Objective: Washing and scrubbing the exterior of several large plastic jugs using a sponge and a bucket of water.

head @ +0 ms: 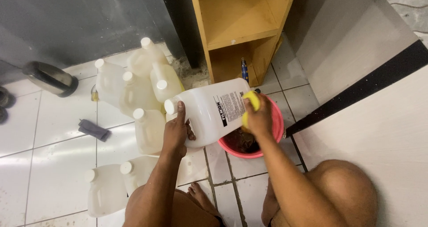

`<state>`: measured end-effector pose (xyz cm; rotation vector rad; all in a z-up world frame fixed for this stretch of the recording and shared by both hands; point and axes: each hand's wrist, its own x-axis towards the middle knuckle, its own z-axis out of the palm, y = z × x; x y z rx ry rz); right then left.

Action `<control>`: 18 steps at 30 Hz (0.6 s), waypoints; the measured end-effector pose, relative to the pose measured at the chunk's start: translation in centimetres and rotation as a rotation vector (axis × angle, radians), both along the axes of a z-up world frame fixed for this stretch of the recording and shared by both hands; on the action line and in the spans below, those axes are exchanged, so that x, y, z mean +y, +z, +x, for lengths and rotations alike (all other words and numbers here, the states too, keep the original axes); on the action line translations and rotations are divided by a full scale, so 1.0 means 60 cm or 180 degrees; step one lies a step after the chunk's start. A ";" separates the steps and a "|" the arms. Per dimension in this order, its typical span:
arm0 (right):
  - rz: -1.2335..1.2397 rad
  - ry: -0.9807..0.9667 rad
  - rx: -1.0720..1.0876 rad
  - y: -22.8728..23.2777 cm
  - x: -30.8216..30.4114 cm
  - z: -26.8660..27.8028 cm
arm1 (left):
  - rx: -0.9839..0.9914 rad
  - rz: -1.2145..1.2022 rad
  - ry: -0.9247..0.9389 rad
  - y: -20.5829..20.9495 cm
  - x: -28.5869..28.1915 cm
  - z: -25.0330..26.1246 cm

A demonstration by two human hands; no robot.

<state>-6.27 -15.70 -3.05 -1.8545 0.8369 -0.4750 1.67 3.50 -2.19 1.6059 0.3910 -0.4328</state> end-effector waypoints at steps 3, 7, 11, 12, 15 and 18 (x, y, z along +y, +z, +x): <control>-0.0921 0.0617 -0.0974 -0.039 0.050 0.011 | 0.0173 -0.0048 0.0064 0.009 -0.004 -0.003; -0.2103 0.1731 -0.1592 -0.013 0.093 0.001 | 0.0275 -0.0216 0.0096 0.017 -0.009 -0.008; -0.1960 0.1416 -0.1508 -0.034 0.025 0.018 | 0.0264 -0.0213 0.0004 0.007 0.005 -0.014; -0.1595 0.0767 -0.1220 -0.048 -0.006 0.027 | 0.0235 -0.0216 -0.0066 0.001 0.010 -0.015; -0.1594 0.0827 -0.1322 -0.009 0.016 0.033 | 0.0034 -0.0326 -0.0226 0.025 -0.002 -0.035; -0.2388 0.1750 -0.1266 0.071 0.086 0.022 | -0.0142 -0.0461 -0.0491 -0.090 0.007 -0.007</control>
